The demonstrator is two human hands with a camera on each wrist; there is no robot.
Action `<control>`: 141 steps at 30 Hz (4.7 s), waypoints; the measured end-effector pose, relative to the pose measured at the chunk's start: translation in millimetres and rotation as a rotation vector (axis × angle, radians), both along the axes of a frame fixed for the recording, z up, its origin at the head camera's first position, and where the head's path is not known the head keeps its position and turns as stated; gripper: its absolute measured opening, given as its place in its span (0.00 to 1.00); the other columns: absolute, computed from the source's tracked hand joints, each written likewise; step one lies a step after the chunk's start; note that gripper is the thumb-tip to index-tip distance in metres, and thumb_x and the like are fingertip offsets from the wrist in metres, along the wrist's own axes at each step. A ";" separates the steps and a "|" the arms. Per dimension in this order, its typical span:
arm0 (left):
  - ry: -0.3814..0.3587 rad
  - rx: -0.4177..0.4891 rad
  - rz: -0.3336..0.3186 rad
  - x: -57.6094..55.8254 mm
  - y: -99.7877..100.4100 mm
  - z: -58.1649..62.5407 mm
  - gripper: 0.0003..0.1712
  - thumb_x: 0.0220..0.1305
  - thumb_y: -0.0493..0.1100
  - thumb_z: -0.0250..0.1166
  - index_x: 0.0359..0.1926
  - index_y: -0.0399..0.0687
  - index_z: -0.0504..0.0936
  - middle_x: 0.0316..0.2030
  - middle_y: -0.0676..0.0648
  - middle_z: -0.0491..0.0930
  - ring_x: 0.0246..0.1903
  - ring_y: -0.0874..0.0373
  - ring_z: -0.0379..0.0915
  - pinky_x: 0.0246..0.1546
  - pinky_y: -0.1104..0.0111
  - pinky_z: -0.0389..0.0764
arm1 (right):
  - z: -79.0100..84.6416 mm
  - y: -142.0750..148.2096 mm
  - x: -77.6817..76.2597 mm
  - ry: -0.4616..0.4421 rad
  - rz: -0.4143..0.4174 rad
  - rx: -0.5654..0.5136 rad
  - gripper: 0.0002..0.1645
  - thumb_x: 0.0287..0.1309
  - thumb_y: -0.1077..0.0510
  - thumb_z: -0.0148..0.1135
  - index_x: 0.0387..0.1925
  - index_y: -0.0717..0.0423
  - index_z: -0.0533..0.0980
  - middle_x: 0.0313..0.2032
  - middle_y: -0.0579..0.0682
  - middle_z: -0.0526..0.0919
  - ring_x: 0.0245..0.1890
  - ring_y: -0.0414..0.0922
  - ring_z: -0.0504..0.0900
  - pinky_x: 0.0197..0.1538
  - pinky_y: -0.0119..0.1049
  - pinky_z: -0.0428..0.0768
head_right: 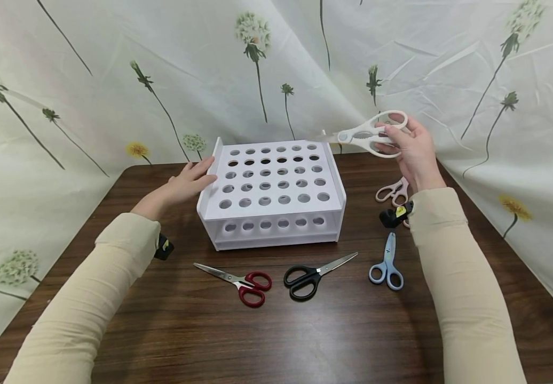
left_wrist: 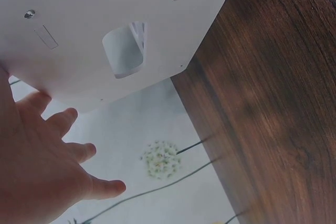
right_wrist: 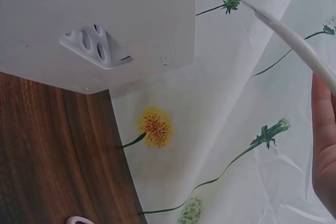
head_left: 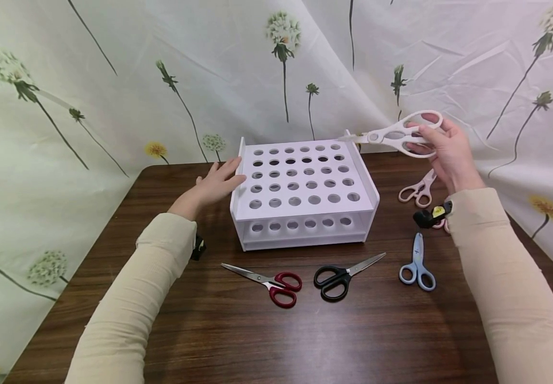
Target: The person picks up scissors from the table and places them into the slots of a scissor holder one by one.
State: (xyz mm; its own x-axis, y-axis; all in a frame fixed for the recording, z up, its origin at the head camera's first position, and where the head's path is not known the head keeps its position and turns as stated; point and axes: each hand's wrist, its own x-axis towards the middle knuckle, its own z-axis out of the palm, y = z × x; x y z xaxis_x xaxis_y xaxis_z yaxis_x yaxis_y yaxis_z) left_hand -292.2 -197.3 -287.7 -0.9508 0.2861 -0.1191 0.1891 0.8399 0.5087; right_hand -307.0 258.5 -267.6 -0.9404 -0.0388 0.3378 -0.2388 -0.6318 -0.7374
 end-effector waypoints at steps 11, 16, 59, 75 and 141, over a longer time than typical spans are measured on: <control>-0.006 0.002 -0.001 1.1 -1.5 -0.4 0.38 0.68 0.62 0.38 0.73 0.59 0.38 0.71 0.50 0.34 0.67 0.46 0.17 0.56 0.39 0.24 | 13.1 -12.1 -1.6 -0.018 -0.072 0.044 0.11 0.56 0.73 0.57 0.42 0.68 0.71 0.32 0.62 0.82 0.30 0.50 0.83 0.32 0.40 0.80; -0.004 0.004 0.003 -0.5 -1.7 -1.2 0.37 0.69 0.61 0.39 0.73 0.59 0.39 0.71 0.50 0.34 0.67 0.46 0.17 0.56 0.39 0.24 | 20.8 -20.9 -3.6 -0.003 -0.155 0.049 0.08 0.54 0.73 0.59 0.37 0.69 0.72 0.30 0.60 0.83 0.25 0.47 0.82 0.25 0.35 0.80; -0.008 0.002 0.005 0.1 -2.1 -0.8 0.37 0.69 0.61 0.39 0.73 0.60 0.38 0.71 0.50 0.34 0.67 0.45 0.17 0.56 0.38 0.25 | 34.4 -52.9 -21.4 0.033 -0.188 0.414 0.07 0.60 0.71 0.52 0.39 0.63 0.74 0.28 0.52 0.84 0.25 0.42 0.79 0.29 0.30 0.78; -0.005 0.007 0.002 -0.9 -1.6 -1.5 0.38 0.68 0.63 0.39 0.73 0.59 0.39 0.71 0.49 0.36 0.67 0.44 0.18 0.55 0.38 0.24 | 26.5 -64.6 -24.4 -0.016 -0.184 0.555 0.10 0.61 0.63 0.56 0.44 0.62 0.75 0.29 0.47 0.83 0.26 0.42 0.79 0.29 0.29 0.77; -0.015 0.021 0.007 2.1 0.5 0.4 0.37 0.69 0.62 0.39 0.73 0.61 0.38 0.71 0.51 0.36 0.67 0.46 0.18 0.56 0.39 0.24 | 10.4 -69.3 -30.7 -0.103 -0.018 0.692 0.22 0.65 0.57 0.52 0.55 0.67 0.68 0.34 0.49 0.80 0.35 0.44 0.79 0.42 0.33 0.77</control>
